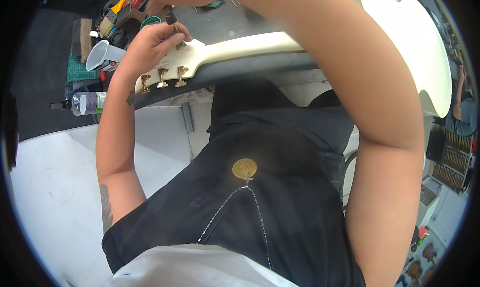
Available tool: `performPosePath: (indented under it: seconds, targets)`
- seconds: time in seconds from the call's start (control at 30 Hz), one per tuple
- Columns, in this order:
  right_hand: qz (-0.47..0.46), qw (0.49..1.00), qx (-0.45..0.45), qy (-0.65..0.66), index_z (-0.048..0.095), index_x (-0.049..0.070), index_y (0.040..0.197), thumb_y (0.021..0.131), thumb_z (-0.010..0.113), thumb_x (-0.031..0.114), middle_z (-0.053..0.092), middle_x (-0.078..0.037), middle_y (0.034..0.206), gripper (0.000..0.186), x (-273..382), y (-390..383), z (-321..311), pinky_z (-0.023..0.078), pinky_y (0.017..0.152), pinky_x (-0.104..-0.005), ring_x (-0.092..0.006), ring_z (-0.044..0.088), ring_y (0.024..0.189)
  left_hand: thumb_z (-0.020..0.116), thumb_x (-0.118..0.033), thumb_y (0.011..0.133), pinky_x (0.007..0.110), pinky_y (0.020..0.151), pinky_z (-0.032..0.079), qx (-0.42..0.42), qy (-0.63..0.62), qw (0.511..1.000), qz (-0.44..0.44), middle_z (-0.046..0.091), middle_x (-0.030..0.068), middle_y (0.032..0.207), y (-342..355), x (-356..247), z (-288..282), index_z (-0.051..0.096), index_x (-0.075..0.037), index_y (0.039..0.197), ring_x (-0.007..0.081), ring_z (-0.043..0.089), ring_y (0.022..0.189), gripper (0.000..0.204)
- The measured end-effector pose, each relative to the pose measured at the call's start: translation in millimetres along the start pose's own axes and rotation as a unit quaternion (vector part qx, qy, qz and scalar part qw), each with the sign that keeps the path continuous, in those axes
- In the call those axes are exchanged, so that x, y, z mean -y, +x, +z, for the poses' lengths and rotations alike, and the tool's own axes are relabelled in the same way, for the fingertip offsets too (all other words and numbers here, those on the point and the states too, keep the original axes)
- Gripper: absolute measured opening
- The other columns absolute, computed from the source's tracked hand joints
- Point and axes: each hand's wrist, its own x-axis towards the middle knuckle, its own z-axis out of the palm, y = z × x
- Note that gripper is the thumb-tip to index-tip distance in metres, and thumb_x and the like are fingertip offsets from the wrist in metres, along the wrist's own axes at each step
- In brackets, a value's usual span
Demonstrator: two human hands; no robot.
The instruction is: The person uses a screwdriver to tighten the tuning pegs on the headstock of a white electric guitar. They then wipe the headstock with a green cloth and flip the guitar over to reveal the body and fretboard.
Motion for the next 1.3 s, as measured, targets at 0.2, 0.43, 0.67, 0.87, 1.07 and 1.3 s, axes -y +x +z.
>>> performPosePath:
  seconds: [0.2, 0.43, 0.67, 0.87, 1.07, 1.3]
  targets:
    - [-0.057, 0.998, -0.024, -0.013, 0.077, -0.003, 0.100, 0.090, 0.075, 0.024, 0.075, -0.024, 0.090, 0.028, -11, -5, 2, 0.059, 0.080, -0.0443, -0.0398, 0.073, 0.085, 0.061, -0.011, 0.105, 0.029, 0.074, 0.049, 0.001, -0.035, 0.999, -0.019, 0.071, 0.0022, 0.090, -3, 5, 1, 0.071, 0.004, 0.099, 0.0109, 0.059, 0.077, 0.018]
    - [0.070, 0.997, 0.022, -0.027, 0.076, -0.001, 0.103, 0.086, 0.071, 0.009, 0.076, -0.022, 0.095, 0.021, 4, 6, 4, 0.059, 0.082, -0.0449, -0.0382, 0.074, 0.088, 0.063, -0.009, 0.103, 0.030, 0.077, 0.054, 0.010, -0.021, 1.000, -0.013, 0.075, 0.0081, 0.091, 1, 4, 1, 0.071, 0.007, 0.104, 0.0120, 0.066, 0.080, 0.018]
    - [-0.053, 0.997, -0.022, 0.051, 0.076, -0.004, 0.099, 0.089, 0.071, 0.018, 0.074, -0.024, 0.089, 0.025, 0, -17, -7, 0.059, 0.080, -0.0444, -0.0392, 0.073, 0.086, 0.063, -0.010, 0.103, 0.030, 0.077, 0.054, 0.013, 0.019, 1.000, -0.009, 0.076, 0.0089, 0.091, 0, -1, -2, 0.072, 0.006, 0.105, 0.0126, 0.067, 0.081, 0.018]
    - [0.085, 0.995, 0.032, -0.027, 0.077, -0.002, 0.098, 0.086, 0.075, 0.015, 0.075, -0.023, 0.094, 0.021, 12, 8, -2, 0.059, 0.080, -0.0432, -0.0391, 0.073, 0.088, 0.062, -0.009, 0.103, 0.031, 0.077, 0.054, 0.009, -0.012, 0.999, -0.032, 0.076, 0.0090, 0.094, -1, -3, -1, 0.071, 0.008, 0.104, 0.0132, 0.067, 0.082, 0.019]
    - [-0.069, 0.996, -0.047, 0.018, 0.078, -0.003, 0.095, 0.090, 0.071, 0.024, 0.075, -0.024, 0.095, 0.029, -1, -9, 3, 0.060, 0.080, -0.0441, -0.0390, 0.074, 0.088, 0.062, -0.009, 0.102, 0.031, 0.079, 0.054, 0.015, 0.005, 1.000, -0.022, 0.076, 0.0088, 0.095, -3, -5, -3, 0.071, 0.008, 0.104, 0.0128, 0.067, 0.082, 0.019]
    - [0.008, 1.000, 0.005, -0.023, 0.079, -0.001, 0.096, 0.087, 0.071, 0.012, 0.075, -0.024, 0.094, 0.018, -1, 12, 14, 0.060, 0.082, -0.0445, -0.0375, 0.074, 0.088, 0.063, -0.008, 0.102, 0.030, 0.077, 0.053, 0.016, -0.009, 0.999, -0.042, 0.075, 0.0095, 0.091, -2, -1, -1, 0.072, 0.006, 0.106, 0.0118, 0.065, 0.080, 0.017]
